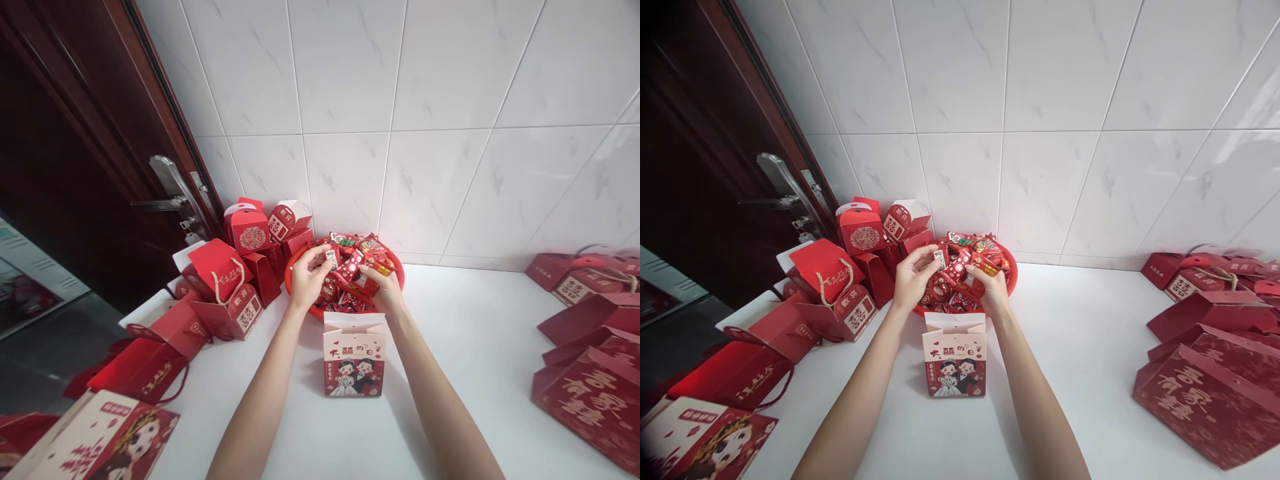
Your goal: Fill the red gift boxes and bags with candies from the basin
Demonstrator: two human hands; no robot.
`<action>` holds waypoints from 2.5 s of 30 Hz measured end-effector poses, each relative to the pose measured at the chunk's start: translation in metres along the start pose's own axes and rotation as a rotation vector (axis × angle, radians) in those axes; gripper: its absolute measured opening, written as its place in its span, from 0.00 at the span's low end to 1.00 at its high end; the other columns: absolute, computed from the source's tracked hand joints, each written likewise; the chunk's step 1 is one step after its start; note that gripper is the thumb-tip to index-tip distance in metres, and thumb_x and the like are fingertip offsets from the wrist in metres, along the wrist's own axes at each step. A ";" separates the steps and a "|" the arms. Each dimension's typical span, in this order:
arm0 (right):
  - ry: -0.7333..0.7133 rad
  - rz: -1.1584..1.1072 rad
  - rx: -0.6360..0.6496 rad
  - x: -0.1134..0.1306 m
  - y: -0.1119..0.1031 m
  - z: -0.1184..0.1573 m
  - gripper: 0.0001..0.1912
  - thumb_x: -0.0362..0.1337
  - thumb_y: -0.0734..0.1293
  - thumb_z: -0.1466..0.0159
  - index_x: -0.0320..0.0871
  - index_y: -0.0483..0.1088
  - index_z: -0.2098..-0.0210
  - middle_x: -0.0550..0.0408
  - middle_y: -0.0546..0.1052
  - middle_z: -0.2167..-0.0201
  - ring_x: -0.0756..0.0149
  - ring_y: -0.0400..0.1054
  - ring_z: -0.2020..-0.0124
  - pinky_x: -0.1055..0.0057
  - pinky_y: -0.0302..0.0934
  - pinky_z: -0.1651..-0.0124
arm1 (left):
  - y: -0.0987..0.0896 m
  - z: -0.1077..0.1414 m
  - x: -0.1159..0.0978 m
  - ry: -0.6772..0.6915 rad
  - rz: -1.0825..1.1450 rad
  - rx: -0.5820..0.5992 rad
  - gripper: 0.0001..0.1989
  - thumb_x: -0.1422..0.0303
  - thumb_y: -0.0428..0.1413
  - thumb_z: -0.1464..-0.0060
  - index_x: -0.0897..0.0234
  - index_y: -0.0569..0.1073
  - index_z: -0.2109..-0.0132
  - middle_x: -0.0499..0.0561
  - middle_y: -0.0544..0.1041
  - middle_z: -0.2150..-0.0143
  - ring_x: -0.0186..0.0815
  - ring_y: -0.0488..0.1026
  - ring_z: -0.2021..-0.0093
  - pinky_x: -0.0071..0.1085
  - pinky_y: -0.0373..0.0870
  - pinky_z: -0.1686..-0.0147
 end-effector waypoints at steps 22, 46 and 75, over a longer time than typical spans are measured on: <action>0.068 -0.238 0.001 0.016 -0.021 -0.013 0.07 0.30 0.74 0.46 0.45 0.76 0.68 0.58 0.84 0.66 0.62 0.80 0.62 0.66 0.76 0.52 | -0.033 -0.008 0.010 -0.068 -0.712 0.215 0.20 0.77 0.51 0.45 0.65 0.80 0.48 0.56 0.81 0.46 0.44 0.78 0.45 0.42 0.70 0.38; -0.030 -0.225 -0.085 0.033 -0.034 -0.016 0.09 0.30 0.74 0.46 0.44 0.76 0.66 0.59 0.83 0.67 0.64 0.79 0.65 0.67 0.74 0.53 | -0.070 -0.020 0.019 -0.085 -0.655 0.098 0.17 0.73 0.52 0.49 0.62 0.82 0.55 0.54 0.85 0.59 0.45 0.82 0.54 0.40 0.75 0.46; -0.123 -0.194 -0.110 0.053 -0.031 -0.010 0.07 0.29 0.73 0.47 0.44 0.76 0.69 0.59 0.83 0.68 0.65 0.79 0.64 0.68 0.75 0.54 | -0.001 0.004 0.029 -0.038 -1.010 0.206 0.16 0.72 0.58 0.44 0.63 0.82 0.50 0.66 0.71 0.37 0.60 0.66 0.35 0.59 0.59 0.36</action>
Point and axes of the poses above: each hand's wrist, its own z-axis away from the middle knuckle, its own y-axis out of the palm, x = y × z, the point moved 1 cm from there along -z, towards the middle knuckle
